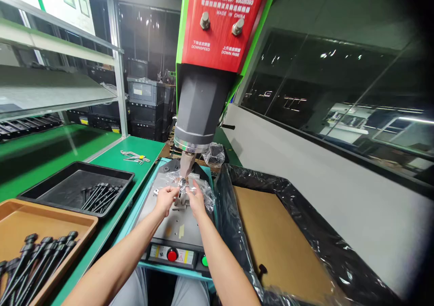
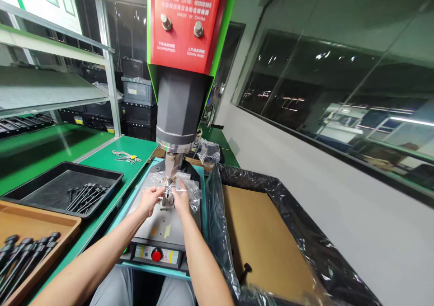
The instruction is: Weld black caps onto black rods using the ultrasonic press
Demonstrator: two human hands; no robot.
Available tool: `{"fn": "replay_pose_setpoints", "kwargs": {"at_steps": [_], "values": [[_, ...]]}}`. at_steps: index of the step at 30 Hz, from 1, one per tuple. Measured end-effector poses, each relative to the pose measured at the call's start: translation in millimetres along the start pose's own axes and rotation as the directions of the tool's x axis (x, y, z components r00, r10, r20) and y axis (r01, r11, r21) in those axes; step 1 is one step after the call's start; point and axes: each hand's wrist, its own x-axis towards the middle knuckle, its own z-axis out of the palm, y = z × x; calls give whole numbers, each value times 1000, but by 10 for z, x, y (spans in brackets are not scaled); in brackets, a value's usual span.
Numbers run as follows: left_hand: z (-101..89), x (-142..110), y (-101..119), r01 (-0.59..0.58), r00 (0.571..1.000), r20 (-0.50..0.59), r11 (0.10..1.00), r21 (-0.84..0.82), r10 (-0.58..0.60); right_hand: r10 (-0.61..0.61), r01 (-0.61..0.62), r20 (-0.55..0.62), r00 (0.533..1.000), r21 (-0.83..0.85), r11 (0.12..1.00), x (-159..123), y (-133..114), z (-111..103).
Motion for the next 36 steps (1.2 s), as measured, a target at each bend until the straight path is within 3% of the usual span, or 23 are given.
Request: {"fn": "replay_pose_setpoints", "kwargs": {"at_steps": [6, 11, 18, 22, 27, 30, 36], "values": [[7, -45, -120, 75, 997, 21, 996, -50, -74, 117, -113, -7, 993, 213, 971, -99, 313, -53], [-27, -45, -107, 163, 986, 75, 973, -162, -152, 162, -126, -60, 985, 389, 912, -172, 306, -156], [-195, 173, 50, 331, 933, 9, 852, -405, -359, 134, -259, 225, 965, 758, 599, -303, 150, -278], [-240, 280, 38, 338, 914, -31, 802, -492, -404, 288, -263, 146, 946, 868, 421, -257, 105, -243], [-277, 291, -65, 312, 916, -48, 785, -534, -397, 441, -302, 121, 889, 880, 368, -228, 145, -243], [-295, 314, -106, 295, 923, -52, 786, -542, -382, 491, -324, 108, 864, 867, 378, -230, 172, -266], [-306, 426, -107, 284, 926, -59, 789, -545, -373, 489, -336, 101, 866, 844, 419, -71, 103, -237]]}}
